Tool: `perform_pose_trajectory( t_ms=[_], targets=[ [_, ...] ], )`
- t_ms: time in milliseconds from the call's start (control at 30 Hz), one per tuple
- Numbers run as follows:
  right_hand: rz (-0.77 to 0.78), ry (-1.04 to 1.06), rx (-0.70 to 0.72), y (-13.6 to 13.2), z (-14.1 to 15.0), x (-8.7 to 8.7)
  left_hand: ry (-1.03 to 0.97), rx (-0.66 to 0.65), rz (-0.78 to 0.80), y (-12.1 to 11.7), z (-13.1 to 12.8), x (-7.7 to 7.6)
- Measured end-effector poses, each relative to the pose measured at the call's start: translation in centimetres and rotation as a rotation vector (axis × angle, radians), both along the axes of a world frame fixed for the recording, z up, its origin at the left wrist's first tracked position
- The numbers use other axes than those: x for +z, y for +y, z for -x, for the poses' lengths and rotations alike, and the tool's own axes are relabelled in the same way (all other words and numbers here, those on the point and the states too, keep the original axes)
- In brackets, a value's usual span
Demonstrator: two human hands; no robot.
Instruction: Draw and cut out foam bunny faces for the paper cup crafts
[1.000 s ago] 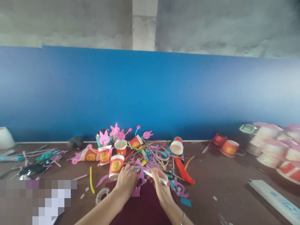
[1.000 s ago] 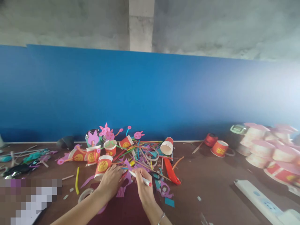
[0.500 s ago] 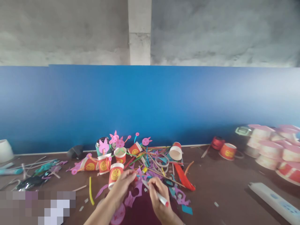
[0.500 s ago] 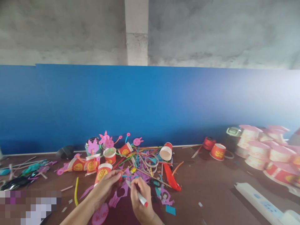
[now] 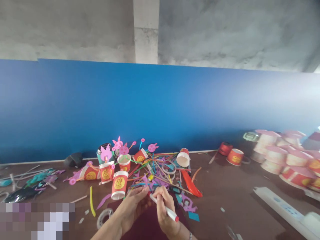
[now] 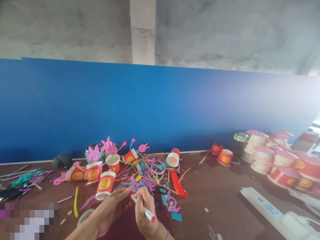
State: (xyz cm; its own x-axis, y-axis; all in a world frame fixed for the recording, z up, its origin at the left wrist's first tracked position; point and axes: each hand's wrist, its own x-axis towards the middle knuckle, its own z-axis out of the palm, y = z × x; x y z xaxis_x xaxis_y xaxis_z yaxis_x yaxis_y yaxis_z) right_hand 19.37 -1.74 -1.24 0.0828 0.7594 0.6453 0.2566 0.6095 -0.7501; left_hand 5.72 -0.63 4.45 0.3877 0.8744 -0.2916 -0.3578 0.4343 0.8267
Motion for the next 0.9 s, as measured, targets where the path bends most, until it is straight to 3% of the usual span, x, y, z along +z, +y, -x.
perform_pose_trajectory(
  t_ms=[133, 233, 300, 367, 433, 467, 567, 733, 900],
  targets=[
    [-0.044, -0.04, 0.015, 0.1, 0.0, 0.1, 0.031, -0.071, -0.041, 0.5, 0.0, 0.2],
    [0.082, -0.124, 0.08, 0.4, -0.7, 1.9, 0.108, -0.031, -0.101, 1.7, 0.9, 0.9],
    [0.224, -0.321, 0.156, 0.7, -2.0, 3.4, 0.273, 0.063, -0.2, 2.8, 2.2, 1.7],
    [0.402, -0.572, 0.065, 1.0, -3.7, 4.5, 0.572, 0.077, -0.356, 3.9, 3.9, 2.4],
    [0.565, -0.817, -0.086, 1.1, -5.1, 4.9, 1.048, 0.049, -0.622, 4.8, 5.2, 2.8],
    [0.61, -0.91, -0.128, 1.1, -5.6, 5.0, 1.13, 0.039, -0.669, 5.2, 5.6, 2.7],
    [0.644, -1.065, -0.218, 1.0, -5.9, 4.8, 1.299, -0.03, -0.774, 5.8, 5.7, 2.1],
    [0.671, -1.146, -0.283, 1.0, -5.3, 4.9, 1.51, -0.12, -0.86, 7.4, 4.0, 1.1],
    [0.695, -1.191, -0.279, 1.1, -5.6, 4.9, 1.693, -0.026, -0.847, 8.8, 3.0, 1.5]
  ],
)
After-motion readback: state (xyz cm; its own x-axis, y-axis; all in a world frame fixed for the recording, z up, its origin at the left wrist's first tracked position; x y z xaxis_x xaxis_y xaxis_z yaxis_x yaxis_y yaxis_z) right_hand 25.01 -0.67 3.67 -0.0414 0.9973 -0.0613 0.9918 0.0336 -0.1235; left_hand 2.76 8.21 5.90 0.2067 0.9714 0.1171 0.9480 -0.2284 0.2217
